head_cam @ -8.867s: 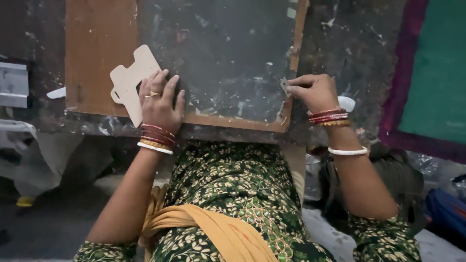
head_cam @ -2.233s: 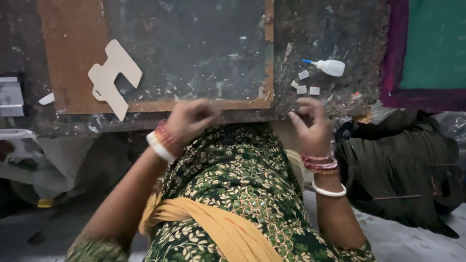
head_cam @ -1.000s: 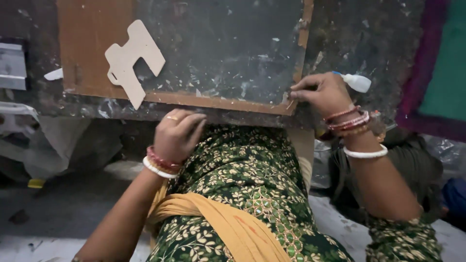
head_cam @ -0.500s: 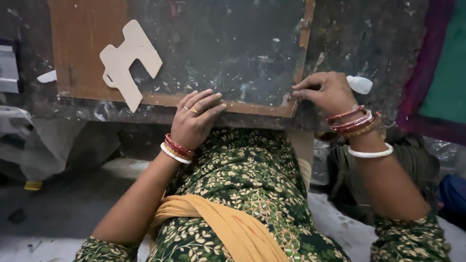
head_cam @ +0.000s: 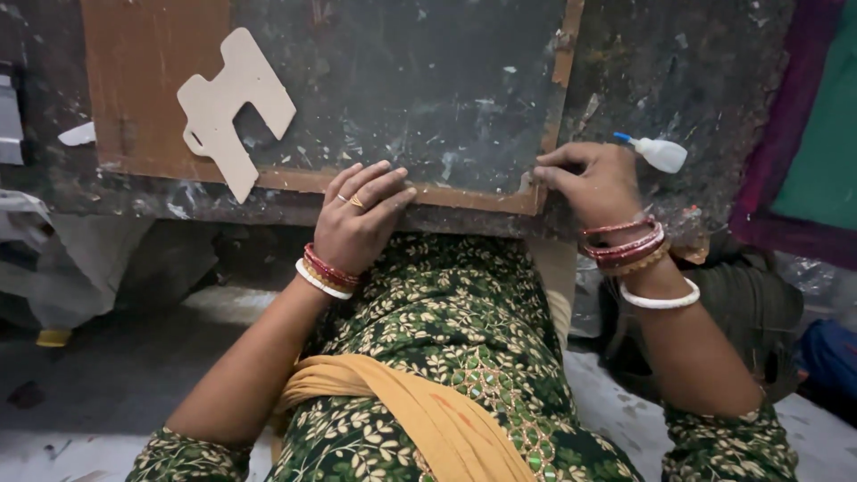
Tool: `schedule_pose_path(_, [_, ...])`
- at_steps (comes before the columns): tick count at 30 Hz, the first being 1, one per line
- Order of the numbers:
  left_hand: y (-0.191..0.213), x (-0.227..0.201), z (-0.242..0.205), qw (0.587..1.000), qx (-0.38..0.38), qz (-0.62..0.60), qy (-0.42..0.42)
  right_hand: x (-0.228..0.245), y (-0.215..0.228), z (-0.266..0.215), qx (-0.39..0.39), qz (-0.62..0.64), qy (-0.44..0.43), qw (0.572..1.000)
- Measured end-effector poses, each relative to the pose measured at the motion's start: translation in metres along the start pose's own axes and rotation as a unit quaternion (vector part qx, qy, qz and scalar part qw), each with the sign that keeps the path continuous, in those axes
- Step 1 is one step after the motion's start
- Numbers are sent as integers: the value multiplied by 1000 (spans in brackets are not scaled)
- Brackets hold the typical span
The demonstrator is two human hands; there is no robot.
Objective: The person applies glue from a white bottle to small rectangular paper pieces and attaches them to a larger, irregularly shaped paper cutout on a dark work surface. They repeat this process, placing multiple small pieces along the edges of the larger shape.
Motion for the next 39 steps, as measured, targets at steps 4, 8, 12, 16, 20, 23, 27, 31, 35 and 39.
schedule_pose_path(4, [0,1,-1,1000,2,4,-3,-4,5,-2,18,21,7,1000])
schedule_pose_path(8, [-4,2,-4,1000,5,12,-4,-6,4,-12,0,12,-35,999])
schedule_pose_path(12, [-3,0,-1,1000,5,17,-5,10,-9,-13,-36,32,-29,998])
schedule_pose_path(16, [-2,1,-2,1000,2,11,-11,13,-15,-15,0,65,-65,996])
schedule_pose_path(20, [0,2,-2,1000,4,8,-8,3,-1,-13,-40,15,-43,998])
schedule_pose_path(23, [0,1,-1,1000,5,7,-10,-14,-1,-5,-18,101,-62,993])
schedule_pose_path(27, [1,0,0,1000,8,7,-6,5,1,-4,7,60,-16,998])
schedule_pose_path(31, [0,1,0,1000,13,6,-3,8,9,5,-12,-12,26,1000])
schedule_pose_path(35, [1,-1,0,1000,16,5,-1,12,13,15,18,-78,88,993])
schedule_pose_path(39, [0,0,1,1000,14,3,0,12,16,26,55,-116,99,987])
Point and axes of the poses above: each hand's wrist, its own z-axis towards the middle knuckle, its own y-axis out of the back of the hand, x = y × z, the point moved 1 cm from there along z, towards the middle knuckle, and after that the axes turned 15 degrees about -y, right-handed, at the moved point
